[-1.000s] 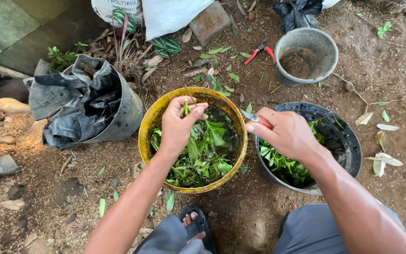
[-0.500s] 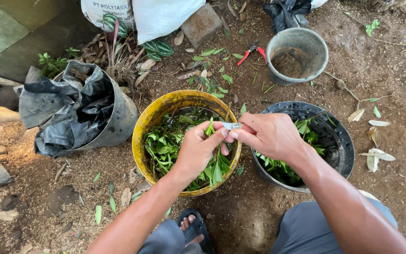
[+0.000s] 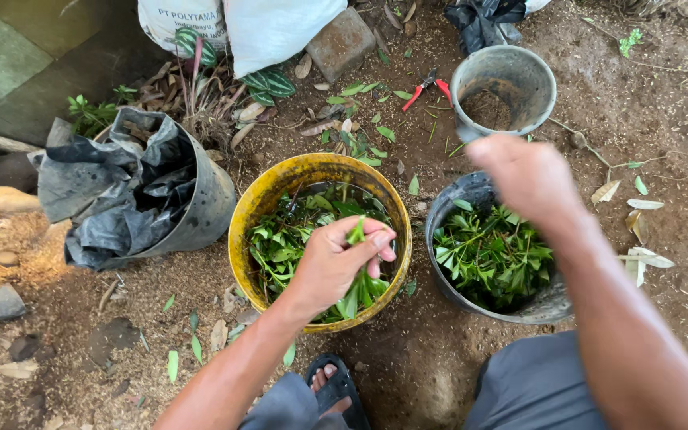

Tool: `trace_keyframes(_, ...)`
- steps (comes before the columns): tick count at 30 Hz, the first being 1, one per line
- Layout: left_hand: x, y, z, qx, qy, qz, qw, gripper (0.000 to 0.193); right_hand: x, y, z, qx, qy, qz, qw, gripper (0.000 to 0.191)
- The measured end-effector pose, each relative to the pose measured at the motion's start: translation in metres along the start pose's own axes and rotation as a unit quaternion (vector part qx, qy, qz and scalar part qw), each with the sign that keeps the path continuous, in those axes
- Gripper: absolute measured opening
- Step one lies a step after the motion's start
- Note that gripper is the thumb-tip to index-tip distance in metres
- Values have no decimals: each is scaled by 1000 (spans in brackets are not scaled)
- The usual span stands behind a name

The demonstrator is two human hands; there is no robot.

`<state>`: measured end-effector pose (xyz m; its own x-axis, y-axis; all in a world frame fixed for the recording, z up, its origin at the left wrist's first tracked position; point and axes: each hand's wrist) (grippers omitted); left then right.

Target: The person sits on the ground between two buckets of leafy plant cuttings, takes individual stems from a yellow bucket of water, trims the stems with a small knife, and places the trimmed cuttings into a second bucket. The cycle repeats continuously throughout the episode.

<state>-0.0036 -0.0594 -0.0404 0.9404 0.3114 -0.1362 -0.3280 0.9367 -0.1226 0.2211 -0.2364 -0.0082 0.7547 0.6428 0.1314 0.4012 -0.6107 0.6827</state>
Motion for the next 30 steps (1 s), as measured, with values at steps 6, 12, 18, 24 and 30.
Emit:
trace_keyframes(6,18,74,36,215,9,187,959,21,-17,17,36,130,18,18,991,42)
trace_keyframes(12,54,113,0,616,141,83,770,32,-19,7,20,72,39,-34,996,36)
trace_keyframes(18,97,123,-82,659,240,59,711,27,-19,7,11,35,84,-28,995,35)
trace_keyframes(24,112,114,-118,650,252,93,711,22,-21,4,5,2,59,-48,997,36)
trace_keyframes(30,100,100,-75,464,193,71,861,28,-21,3,-1,2,90,-55,994,39)
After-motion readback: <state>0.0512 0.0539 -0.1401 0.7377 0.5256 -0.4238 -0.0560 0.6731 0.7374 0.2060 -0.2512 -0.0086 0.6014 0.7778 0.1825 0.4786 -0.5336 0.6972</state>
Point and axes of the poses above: each hand's wrist, its own x-axis towards the middle knuckle, its own y-axis out of the back of the hand, z = x × y, and after that the axes turned 1 degree about y, right-handed
